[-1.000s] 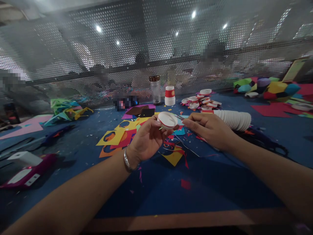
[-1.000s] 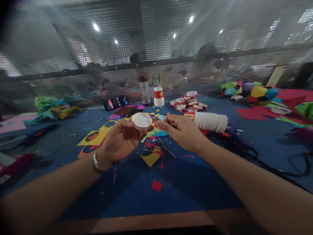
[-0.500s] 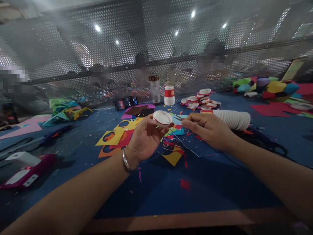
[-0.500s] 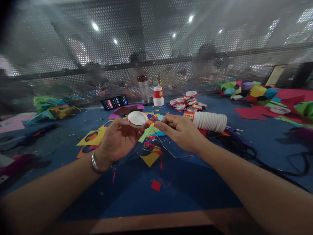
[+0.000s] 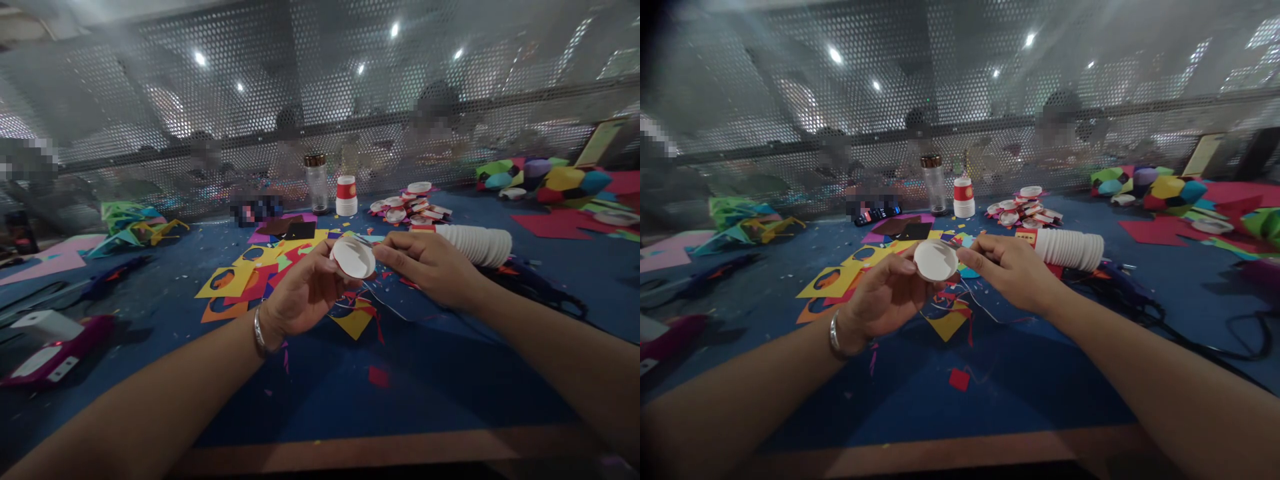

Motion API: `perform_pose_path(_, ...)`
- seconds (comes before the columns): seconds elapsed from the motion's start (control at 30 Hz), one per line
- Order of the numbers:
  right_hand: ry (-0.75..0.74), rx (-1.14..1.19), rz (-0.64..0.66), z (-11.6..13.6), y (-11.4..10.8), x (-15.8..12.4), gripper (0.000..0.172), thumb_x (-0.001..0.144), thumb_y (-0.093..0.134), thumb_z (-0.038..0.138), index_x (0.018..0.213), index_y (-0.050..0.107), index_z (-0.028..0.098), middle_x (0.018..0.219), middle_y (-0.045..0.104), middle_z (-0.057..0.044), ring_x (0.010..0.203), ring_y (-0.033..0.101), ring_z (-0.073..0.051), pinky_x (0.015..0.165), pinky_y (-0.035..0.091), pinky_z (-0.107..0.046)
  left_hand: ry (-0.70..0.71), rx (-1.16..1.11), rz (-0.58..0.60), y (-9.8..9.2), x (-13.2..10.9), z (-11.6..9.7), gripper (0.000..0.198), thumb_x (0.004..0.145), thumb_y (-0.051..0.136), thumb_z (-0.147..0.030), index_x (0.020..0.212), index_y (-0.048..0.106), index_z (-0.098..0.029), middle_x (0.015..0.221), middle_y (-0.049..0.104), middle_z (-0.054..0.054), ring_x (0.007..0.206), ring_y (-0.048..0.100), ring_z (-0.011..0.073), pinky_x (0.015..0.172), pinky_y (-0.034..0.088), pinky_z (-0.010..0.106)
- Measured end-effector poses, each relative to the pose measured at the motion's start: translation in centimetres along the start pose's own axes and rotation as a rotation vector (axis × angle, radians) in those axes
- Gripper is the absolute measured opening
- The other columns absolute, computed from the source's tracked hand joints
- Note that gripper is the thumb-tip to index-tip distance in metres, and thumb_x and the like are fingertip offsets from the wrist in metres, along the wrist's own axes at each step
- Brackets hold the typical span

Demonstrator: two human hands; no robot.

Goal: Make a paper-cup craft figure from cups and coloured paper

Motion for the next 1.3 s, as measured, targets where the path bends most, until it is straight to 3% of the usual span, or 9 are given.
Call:
perform_pose_path(0.33,-0.010,-0.050,0.000,-0.32,0.04,-0.11,0.064,0.093,0.045,0.080,0.068,0.056,0.022,0.061,0.048,0.001,0.058,0.043,-0.014,0.055,0.031,-0.031,0.038,0.033,-0.039,0.06,0.04,-0.26,0.029,0.061,0.073,-0.014,0.090,0.072,-0.017,0.091,0.070,0.002,0.081,0.063,0.0147,0.070,0.053,0.024)
perform_pose_path(0.87,-0.044,-0.032,0.021,0.30,0.00,-0.31,0.064,0.094,0.045,0.080,0.067,0.054,0.022,0.061,0.046,0.002,0.058,0.042,-0.013,0.055,0.031,-0.030,-0.017,-0.007,0.093,0.07,0.14,-0.23,0.029,0.065,0.070,-0.014,0.094,0.069,-0.016,0.090,0.073,0.004,0.083,0.072,0.0170,0.072,0.054,0.023)
perform_pose_path(1.03,-0.038,-0.013,0.014,0.11,0.14,-0.39,0.065,0.094,0.044,0.080,0.068,0.056,0.022,0.062,0.047,0.002,0.058,0.042,-0.014,0.055,0.030,-0.031,-0.092,-0.035,0.139,-0.35,0.21,-0.17,0.038,0.067,0.070,-0.018,0.105,0.068,-0.014,0.091,0.077,0.007,0.073,0.074,0.0147,0.070,0.055,0.020)
perform_pose_path(1.3,-0.038,-0.002,0.054,0.16,0.09,-0.25,0.062,0.094,0.047,0.077,0.070,0.059,0.021,0.064,0.050,0.001,0.060,0.043,-0.014,0.056,0.032,-0.031,-0.120,-0.060,0.138,-0.33,0.17,-0.28,0.037,0.066,0.072,-0.019,0.102,0.068,-0.015,0.092,0.078,0.005,0.068,0.074,0.0137,0.066,0.055,0.019)
Point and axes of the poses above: each hand's wrist, its own x-axis towards the middle knuckle, its own y-axis out of the palm, z = x × y, the point moved 4 cm from there along x, towards the middle knuckle
